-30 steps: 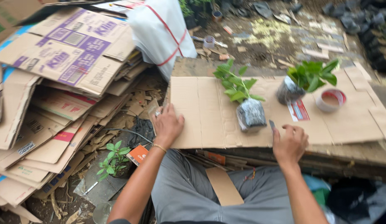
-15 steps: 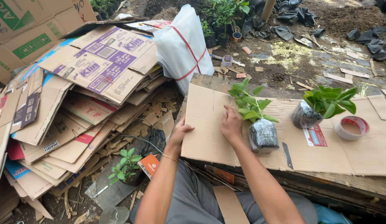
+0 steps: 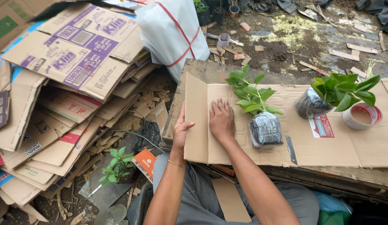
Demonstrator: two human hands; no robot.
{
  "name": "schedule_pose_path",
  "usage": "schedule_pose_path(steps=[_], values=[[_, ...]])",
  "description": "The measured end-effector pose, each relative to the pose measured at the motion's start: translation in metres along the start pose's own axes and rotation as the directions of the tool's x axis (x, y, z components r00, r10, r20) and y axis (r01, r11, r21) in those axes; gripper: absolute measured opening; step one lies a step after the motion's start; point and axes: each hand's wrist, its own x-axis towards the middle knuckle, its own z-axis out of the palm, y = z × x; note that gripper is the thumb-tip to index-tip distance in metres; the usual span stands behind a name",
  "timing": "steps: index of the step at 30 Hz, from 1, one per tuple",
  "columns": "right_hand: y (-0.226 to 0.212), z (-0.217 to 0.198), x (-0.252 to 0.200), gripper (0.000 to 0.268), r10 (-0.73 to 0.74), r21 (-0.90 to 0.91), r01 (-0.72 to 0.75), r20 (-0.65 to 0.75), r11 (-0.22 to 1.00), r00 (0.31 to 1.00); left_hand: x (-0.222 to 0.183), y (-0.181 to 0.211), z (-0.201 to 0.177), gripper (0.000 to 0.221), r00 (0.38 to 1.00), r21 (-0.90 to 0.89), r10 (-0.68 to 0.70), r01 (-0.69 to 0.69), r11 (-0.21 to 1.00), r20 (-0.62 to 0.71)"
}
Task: The person cuts a piece of cardboard with a utility knife, then places two potted plants inside the cut cardboard to create a makeshift box. The person folds the cardboard around the plants to secure them.
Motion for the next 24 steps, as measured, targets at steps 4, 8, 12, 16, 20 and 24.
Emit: schedule_pose_path(steps=[4, 8, 12, 16, 20, 24], values=[[0.000, -0.001, 0.000, 0.043, -0.006, 0.013, 0.006, -0.006, 1.000, 1.000, 0.008, -0.007, 0.029, 0.095, 0.997, 0.228, 0.041, -0.056, 0.972, 0.070], [0.014, 0.012, -0.001, 0.043, -0.028, 0.023, 0.028, -0.013, 0.999, 1.000, 0.008, -0.020, 0.058, 0.098, 0.999, 0.351, 0.040, -0.046, 0.935, 0.024], [0.045, 0.041, 0.002, 0.051, -0.119, -0.014, 0.119, -0.007, 0.993, 0.993, 0.012, -0.040, 0.080, 0.095, 0.996, 0.550, 0.071, -0.089, 0.831, 0.053], [0.078, 0.074, 0.000, 0.061, -0.189, 0.044, 0.193, -0.089, 0.980, 0.978, 0.018, -0.059, 0.088, 0.088, 0.981, 0.820, 0.143, -0.187, 0.540, 0.130], [0.091, 0.094, -0.001, 0.062, -0.144, 0.110, 0.163, -0.165, 0.981, 0.976, 0.019, -0.065, 0.089, 0.084, 0.983, 0.871, 0.145, -0.169, 0.460, 0.114], [0.084, 0.086, -0.002, 0.057, -0.134, 0.153, 0.162, -0.180, 0.975, 0.974, 0.018, -0.061, 0.090, 0.084, 0.992, 0.883, 0.098, -0.118, 0.454, 0.082]])
